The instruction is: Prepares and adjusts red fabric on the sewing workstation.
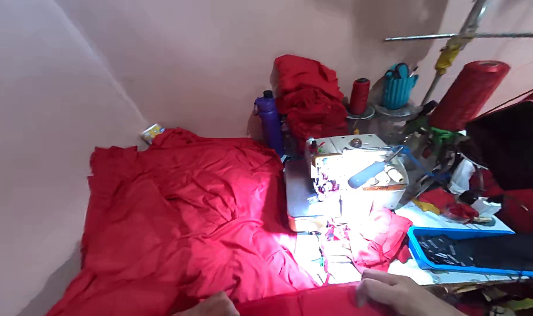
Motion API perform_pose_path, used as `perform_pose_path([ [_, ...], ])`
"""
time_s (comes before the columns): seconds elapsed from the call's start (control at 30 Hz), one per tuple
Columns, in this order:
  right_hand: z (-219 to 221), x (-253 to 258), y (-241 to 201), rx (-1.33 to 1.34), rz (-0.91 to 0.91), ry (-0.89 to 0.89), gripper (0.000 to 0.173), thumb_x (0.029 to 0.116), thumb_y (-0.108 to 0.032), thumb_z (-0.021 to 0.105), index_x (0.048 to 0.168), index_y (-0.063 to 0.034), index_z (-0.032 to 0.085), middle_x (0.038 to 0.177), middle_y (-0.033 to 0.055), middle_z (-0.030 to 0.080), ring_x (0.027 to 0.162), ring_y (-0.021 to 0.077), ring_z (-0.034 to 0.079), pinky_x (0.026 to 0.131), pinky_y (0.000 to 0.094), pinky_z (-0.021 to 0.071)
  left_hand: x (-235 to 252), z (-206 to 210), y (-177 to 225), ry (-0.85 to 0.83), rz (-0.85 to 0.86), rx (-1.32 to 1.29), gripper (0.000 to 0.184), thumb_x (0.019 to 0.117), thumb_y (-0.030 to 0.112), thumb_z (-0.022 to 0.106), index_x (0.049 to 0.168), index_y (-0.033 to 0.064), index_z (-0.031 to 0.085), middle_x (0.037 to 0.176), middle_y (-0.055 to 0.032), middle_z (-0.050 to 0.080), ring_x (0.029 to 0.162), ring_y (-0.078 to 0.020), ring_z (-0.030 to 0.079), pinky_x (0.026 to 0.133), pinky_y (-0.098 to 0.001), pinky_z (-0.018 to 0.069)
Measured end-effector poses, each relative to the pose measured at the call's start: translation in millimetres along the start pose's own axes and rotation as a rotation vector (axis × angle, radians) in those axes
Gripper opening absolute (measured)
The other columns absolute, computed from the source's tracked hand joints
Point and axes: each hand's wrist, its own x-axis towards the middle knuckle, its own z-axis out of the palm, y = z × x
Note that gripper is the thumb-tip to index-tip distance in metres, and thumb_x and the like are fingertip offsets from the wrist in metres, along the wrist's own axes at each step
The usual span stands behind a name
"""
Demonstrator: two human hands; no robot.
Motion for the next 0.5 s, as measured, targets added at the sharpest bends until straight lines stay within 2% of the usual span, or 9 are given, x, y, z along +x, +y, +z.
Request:
perform_pose_path([
  [0.03,9.3,2.1,0.0,-0.095,0.015,0.029,0.016,0.0867,-0.008,0.073,0.098,0.0004,0.066,0.086,0.0174,0.065,0.075,0.0276,0.066,0.064,0.039,0.0543,-0.9,5.0,-3.1,0.067,-0.002,0.031,0.023,0.0822,0.007,0.078,0.096,-0.0081,0.069,0.095,-0.025,0.069,0.09,-0.0335,0.07,0.081,-0.0454,0.0564],
  [0.1,25.2,3.8,5.5,-0.18,0.008,0.134,0.014,0.0918,-0.016,0.069,0.093,-0.0027,0.065,0.08,0.0139,0.062,0.071,0.0245,0.063,0.061,0.035,0.0514,-3.2,16.1,-14.1,0.242,0.013,-0.008,0.016,0.0837,0.008,0.078,0.087,-0.0066,0.071,0.09,-0.0202,0.072,0.092,-0.0209,0.07,0.086,-0.0294,0.0547],
  [0.17,37.4,4.4,12.7,-0.169,0.001,0.247,0.024,0.098,-0.026,0.066,0.09,-0.0035,0.065,0.076,0.0116,0.061,0.07,0.0192,0.061,0.06,0.0283,0.0486,-5.0,29.6,-28.4,0.412,0.015,-0.102,0.024,0.0908,0.017,0.076,0.082,-0.0048,0.07,0.086,-0.0124,0.073,0.091,-0.0044,0.068,0.084,-0.0164,0.0527],
  [0.23,50.9,5.4,18.2,-0.12,0.028,0.37,0.026,0.0987,-0.026,0.065,0.086,-0.0028,0.065,0.072,0.0103,0.062,0.067,0.014,0.06,0.059,0.0237,0.047,-5.6,42.8,-36.6,0.559,-0.027,-0.187,0.021,0.0923,0.018,0.075,0.081,0.0005,0.069,0.087,-0.0009,0.073,0.088,0.0061,0.066,0.078,-0.0116,0.0534],
  [0.33,71.4,9.5,23.8,-0.026,0.106,0.528,0.022,0.0937,-0.019,0.068,0.081,-0.0017,0.064,0.065,0.007,0.061,0.058,0.0051,0.054,0.053,0.0182,0.0413,-5.7,55.6,-38.5,0.685,-0.119,-0.266,0.013,0.088,0.013,0.078,0.079,0.0079,0.07,0.087,0.0094,0.073,0.084,0.0081,0.066,0.074,-0.0122,0.0552],
  [0.4,81.3,12.8,27.6,-0.001,0.134,0.583,0.019,0.0911,-0.016,0.07,0.081,-0.0016,0.063,0.063,0.0045,0.059,0.055,0.0003,0.05,0.052,0.0135,0.0389,-6.1,61.5,-39.1,0.74,-0.16,-0.264,0.012,0.084,0.012,0.08,0.078,0.0089,0.07,0.086,0.0101,0.072,0.081,0.0083,0.065,0.071,-0.0116,0.0549],
  [0.5,90.0,14.8,34.5,0.001,0.165,0.62,0.015,0.0873,-0.014,0.073,0.083,-0.0019,0.065,0.065,0.0032,0.062,0.057,-0.0017,0.052,0.054,0.0118,0.0411,-7.0,65.9,-40.7,0.777,-0.192,-0.24,0.013,0.0807,0.011,0.082,0.078,0.0089,0.07,0.087,0.0086,0.072,0.08,0.0081,0.064,0.069,-0.0109,0.0541],
])
